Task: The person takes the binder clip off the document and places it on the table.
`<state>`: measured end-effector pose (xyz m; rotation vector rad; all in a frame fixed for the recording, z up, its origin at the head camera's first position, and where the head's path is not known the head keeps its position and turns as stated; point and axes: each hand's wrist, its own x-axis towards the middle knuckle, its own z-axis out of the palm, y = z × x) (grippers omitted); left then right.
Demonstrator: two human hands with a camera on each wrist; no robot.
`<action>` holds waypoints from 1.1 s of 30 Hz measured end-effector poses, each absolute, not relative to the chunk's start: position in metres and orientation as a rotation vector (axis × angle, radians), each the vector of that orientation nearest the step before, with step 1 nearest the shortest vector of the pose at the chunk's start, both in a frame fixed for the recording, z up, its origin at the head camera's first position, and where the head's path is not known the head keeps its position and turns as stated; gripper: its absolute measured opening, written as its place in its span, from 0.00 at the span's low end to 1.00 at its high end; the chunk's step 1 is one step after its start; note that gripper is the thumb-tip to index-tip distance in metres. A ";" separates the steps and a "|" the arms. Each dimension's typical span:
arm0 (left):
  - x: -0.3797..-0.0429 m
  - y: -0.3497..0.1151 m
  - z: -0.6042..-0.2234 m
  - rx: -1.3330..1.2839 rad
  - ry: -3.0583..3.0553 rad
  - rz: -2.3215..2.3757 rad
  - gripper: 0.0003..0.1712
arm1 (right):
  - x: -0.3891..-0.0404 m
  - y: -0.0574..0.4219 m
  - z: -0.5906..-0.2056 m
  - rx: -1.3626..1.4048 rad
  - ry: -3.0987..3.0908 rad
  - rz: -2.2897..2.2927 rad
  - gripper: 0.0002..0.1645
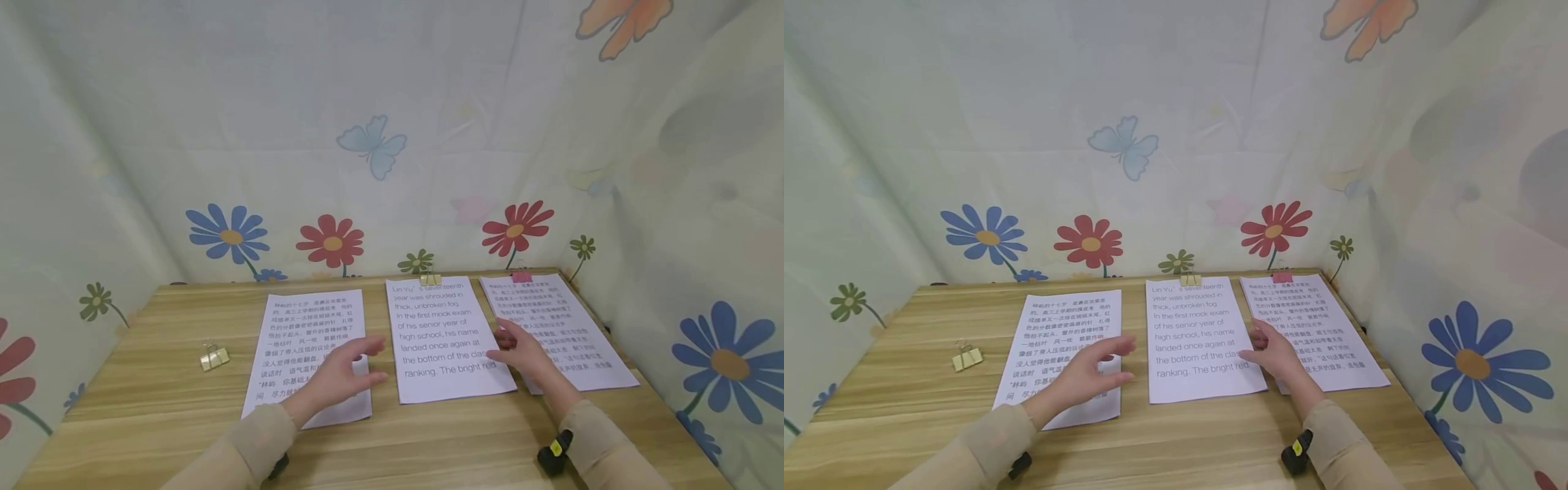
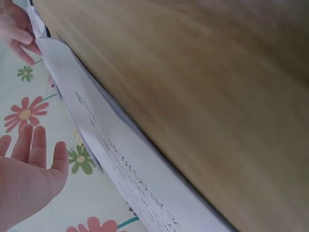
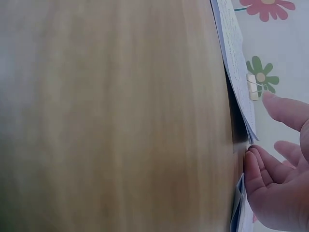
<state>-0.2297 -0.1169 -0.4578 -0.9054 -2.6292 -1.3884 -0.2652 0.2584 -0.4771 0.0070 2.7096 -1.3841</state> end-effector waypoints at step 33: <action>-0.251 -0.082 -0.453 -0.844 -2.700 -1.425 0.37 | -0.268 0.245 -0.479 0.144 2.868 -1.219 0.40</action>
